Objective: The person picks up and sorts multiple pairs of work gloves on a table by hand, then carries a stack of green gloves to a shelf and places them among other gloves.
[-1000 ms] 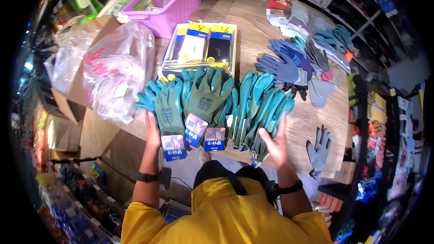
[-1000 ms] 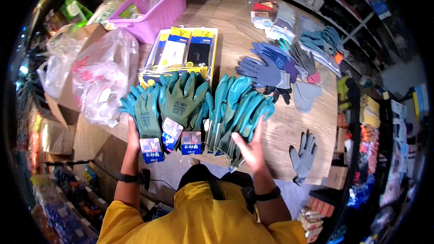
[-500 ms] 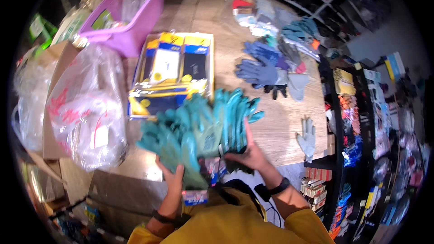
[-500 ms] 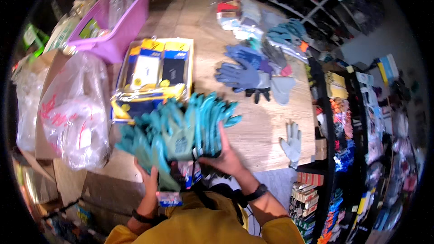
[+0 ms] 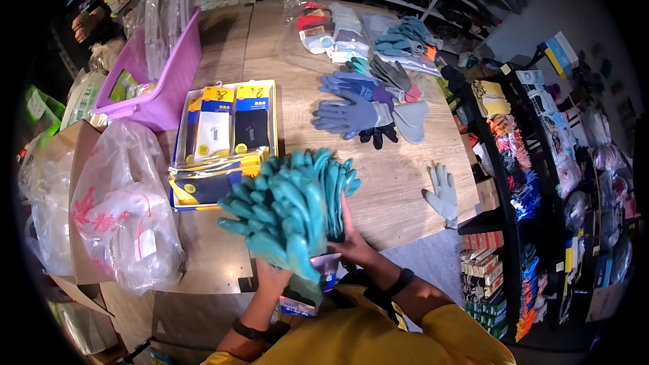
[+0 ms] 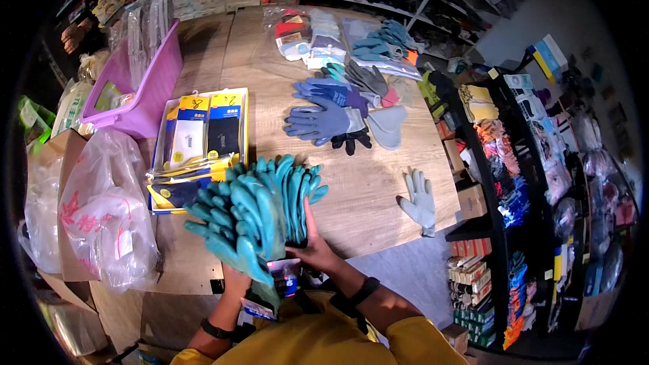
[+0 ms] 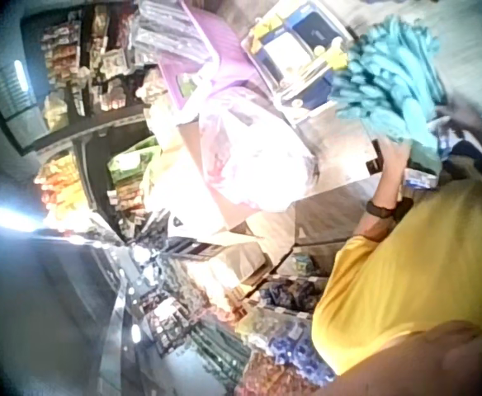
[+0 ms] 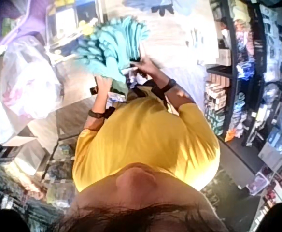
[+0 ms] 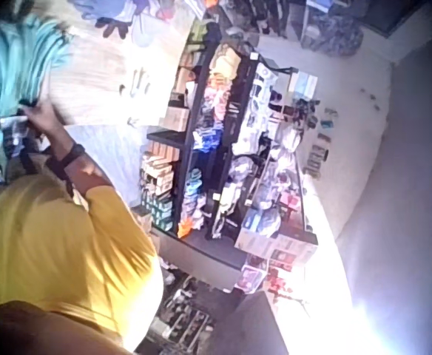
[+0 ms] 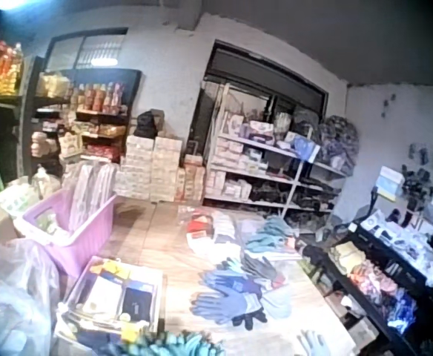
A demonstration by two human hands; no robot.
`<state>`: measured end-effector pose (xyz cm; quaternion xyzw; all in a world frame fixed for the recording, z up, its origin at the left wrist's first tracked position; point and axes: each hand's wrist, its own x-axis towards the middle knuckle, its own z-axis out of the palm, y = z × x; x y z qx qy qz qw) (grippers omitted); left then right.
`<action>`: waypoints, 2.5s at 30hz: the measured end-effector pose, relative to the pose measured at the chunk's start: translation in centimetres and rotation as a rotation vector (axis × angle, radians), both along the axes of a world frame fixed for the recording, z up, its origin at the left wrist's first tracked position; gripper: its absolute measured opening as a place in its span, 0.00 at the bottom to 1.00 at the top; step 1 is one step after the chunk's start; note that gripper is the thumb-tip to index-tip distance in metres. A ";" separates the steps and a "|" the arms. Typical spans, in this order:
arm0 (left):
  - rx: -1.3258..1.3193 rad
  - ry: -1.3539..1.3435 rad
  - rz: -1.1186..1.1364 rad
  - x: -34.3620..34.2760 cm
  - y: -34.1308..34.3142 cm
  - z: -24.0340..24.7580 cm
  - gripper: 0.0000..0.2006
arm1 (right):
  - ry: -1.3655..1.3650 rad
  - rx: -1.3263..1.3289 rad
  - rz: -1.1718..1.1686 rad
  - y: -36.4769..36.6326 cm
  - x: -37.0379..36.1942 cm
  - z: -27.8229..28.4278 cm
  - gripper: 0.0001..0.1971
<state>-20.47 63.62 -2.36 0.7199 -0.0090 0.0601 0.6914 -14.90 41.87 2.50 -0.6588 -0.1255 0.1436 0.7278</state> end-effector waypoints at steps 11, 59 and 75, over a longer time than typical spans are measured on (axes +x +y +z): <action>0.336 -0.178 -0.174 3.9 -5.8 6.6 0.54 | 0.257 0.185 -0.030 -6.0 -2.9 -3.6 0.56; 0.643 0.240 0.008 0.1 -12.1 -0.7 0.28 | 0.075 0.333 0.138 -13.2 3.8 -0.9 0.67; 0.228 0.140 -0.469 6.3 -11.5 -5.1 0.30 | -0.006 -0.013 -0.200 -12.1 -3.6 1.7 0.64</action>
